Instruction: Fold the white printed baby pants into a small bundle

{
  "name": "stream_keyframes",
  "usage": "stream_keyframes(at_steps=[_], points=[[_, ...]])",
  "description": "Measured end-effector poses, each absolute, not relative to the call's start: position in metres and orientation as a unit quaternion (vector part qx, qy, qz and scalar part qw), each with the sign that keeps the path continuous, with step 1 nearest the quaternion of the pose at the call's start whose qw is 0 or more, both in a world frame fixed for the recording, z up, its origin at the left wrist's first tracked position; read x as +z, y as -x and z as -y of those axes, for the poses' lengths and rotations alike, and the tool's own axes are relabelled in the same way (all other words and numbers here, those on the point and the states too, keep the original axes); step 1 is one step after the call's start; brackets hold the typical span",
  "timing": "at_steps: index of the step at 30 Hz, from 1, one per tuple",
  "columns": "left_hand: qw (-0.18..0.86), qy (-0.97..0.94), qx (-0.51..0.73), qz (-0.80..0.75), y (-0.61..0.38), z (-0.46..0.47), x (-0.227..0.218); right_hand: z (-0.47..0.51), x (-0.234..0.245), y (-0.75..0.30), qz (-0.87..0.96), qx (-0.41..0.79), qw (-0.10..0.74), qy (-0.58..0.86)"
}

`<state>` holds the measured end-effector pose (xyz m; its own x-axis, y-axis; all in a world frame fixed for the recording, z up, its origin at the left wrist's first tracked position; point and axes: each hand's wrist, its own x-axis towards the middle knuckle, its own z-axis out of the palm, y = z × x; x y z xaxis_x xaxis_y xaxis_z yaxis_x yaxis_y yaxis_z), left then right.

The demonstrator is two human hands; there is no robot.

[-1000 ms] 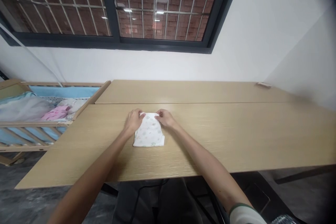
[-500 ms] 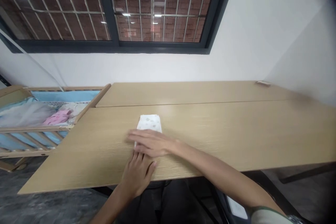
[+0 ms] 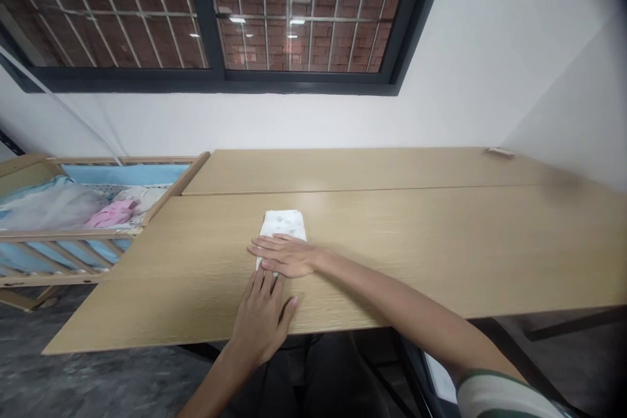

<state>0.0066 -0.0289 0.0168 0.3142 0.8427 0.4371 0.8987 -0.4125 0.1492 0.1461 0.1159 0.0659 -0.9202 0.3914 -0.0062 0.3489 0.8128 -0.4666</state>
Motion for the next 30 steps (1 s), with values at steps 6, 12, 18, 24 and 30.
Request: stream_keyframes(at_steps=[6,12,18,24,30], points=[[0.065,0.810,-0.230,0.535,-0.005,0.027,0.013,-0.153,0.055,-0.148,0.953,0.205,0.050,0.218],[0.060,0.811,-0.226,0.536,-0.004,0.025,0.013,-0.183,0.050,-0.152,0.959,0.169,0.046,0.224],[0.061,0.812,-0.229,0.533,-0.004,0.026,0.015,-0.202,0.053,-0.154,0.954,0.151,0.047,0.255],[0.063,0.816,-0.228,0.527,0.000,0.023,0.015,-0.223,0.049,-0.158,0.942,0.143,0.055,0.299],[0.040,0.825,-0.250,0.505,0.017,0.007,0.012,-0.208,0.063,-0.173,0.931,0.043,0.163,0.325]])
